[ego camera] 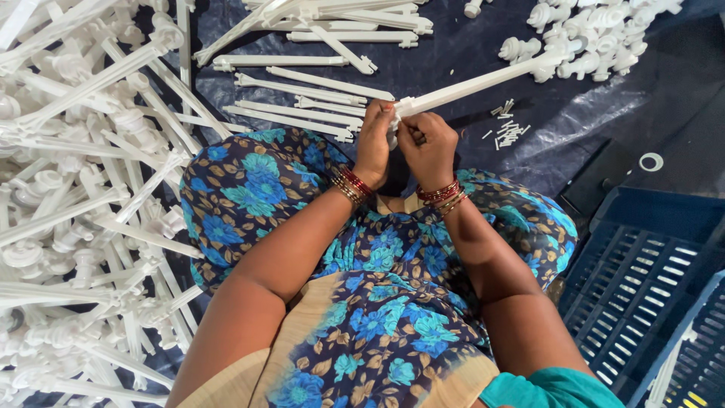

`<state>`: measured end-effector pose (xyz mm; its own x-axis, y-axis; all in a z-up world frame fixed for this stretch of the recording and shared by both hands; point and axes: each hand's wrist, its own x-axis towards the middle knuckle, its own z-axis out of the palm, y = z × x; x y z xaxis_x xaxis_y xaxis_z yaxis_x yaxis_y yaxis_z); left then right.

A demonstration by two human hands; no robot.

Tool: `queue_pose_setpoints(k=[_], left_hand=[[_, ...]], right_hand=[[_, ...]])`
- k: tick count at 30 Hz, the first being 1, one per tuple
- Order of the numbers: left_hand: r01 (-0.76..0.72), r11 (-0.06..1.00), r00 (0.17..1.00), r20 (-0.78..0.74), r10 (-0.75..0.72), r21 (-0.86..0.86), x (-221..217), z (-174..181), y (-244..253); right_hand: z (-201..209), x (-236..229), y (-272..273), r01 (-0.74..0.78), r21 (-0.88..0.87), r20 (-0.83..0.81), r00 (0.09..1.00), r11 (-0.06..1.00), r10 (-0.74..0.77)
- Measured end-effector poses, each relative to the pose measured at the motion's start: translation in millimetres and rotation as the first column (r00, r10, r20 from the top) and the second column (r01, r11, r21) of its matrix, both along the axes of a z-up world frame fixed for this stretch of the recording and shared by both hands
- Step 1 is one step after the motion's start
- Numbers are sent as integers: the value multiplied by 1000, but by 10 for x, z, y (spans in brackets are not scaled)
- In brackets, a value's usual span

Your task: The person sits on a tarp and repeatedly picks up white plastic rods and small white caps. They insert the caps onto the ends of the rods by hand and place the assembled units into a pile.

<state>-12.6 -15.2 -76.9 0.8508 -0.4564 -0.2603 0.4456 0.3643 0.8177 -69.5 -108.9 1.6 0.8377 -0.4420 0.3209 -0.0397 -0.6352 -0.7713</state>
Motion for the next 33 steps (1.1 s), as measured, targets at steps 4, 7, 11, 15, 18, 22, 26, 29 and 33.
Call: queue_pose_setpoints(k=[4,7,11,15,18,22,26,29,33], left_hand=[[-8,1000,998,58,7,19,-8,-17,-13],[-35,999,989,146,34,2,-9,-39,-44],[-42,999,958,283,50,-34,-19,-27,-51],[-78,995,919,393,46,66,-30,54,-23],[-140,973,860,510,28,182,-26,144,15],[-180,959,799,601,12,220,-31,264,43],[-221,944,730,683,-5,244,-45,352,59],[-195,952,743,669,-15,237,-64,423,76],[-251,947,666,746,17,202,-99,519,73]], right_hand=[[6,-7,15,8,55,1,1000,998,-8],[4,-4,14,6,121,5,1000,993,-7],[-22,-10,2,14,165,-6,1000,986,-13],[-58,-25,-17,26,209,-41,999,978,-18],[-62,-36,-46,-3,453,-83,996,891,46],[-41,-53,-99,-41,583,-57,994,811,92],[-49,-79,-121,-7,818,-66,992,576,106],[-102,-83,-98,-27,961,5,997,276,82],[-207,-144,-86,31,1000,-31,1000,-3,-5]])
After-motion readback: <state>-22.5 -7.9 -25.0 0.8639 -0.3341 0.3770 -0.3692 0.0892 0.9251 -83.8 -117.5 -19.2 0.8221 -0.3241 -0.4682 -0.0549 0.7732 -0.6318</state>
